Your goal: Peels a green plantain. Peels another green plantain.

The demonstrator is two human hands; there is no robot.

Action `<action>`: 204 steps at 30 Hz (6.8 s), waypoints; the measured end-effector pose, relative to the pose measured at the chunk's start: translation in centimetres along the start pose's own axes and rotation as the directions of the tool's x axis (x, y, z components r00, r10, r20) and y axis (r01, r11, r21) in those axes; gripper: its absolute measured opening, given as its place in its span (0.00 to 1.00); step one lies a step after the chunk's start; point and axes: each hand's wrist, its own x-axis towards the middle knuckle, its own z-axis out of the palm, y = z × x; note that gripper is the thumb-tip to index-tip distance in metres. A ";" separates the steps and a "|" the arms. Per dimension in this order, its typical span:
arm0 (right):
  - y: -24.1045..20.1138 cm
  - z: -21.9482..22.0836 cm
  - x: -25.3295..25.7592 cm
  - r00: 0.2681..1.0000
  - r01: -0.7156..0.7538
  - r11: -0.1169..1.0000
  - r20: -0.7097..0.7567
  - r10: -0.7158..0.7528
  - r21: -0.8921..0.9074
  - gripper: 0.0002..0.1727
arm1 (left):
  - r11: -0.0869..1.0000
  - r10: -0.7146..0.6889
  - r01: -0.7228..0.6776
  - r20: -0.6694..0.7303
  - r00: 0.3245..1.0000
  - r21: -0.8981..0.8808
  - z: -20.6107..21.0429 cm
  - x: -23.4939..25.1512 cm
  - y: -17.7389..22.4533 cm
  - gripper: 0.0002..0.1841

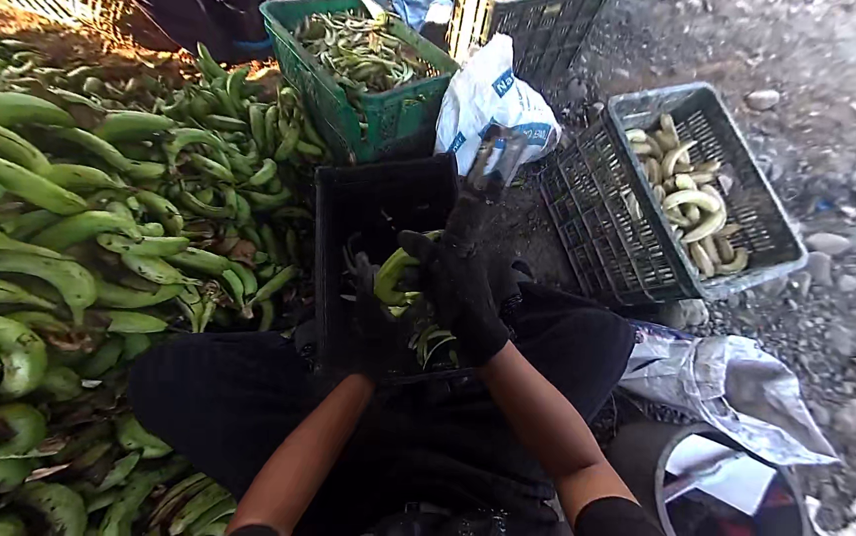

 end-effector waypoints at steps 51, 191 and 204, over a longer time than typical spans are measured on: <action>9.7 0.3 -1.4 0.862 -0.469 0.881 0.183 0.472 -0.062 0.32 | 0.406 -0.167 0.282 0.233 0.958 -0.869 -2.8 8.8 -4.3 0.26; 1.9 -4.8 13.0 0.991 0.109 0.611 0.036 -0.130 -0.784 0.35 | 0.593 -0.171 0.440 0.429 0.887 -0.674 -5.0 10.4 -1.4 0.33; 7.3 -1.5 7.2 0.941 0.321 0.366 0.250 -0.230 -0.873 0.38 | 0.691 -0.214 -0.038 -0.254 0.943 -0.722 -4.2 12.7 -0.3 0.34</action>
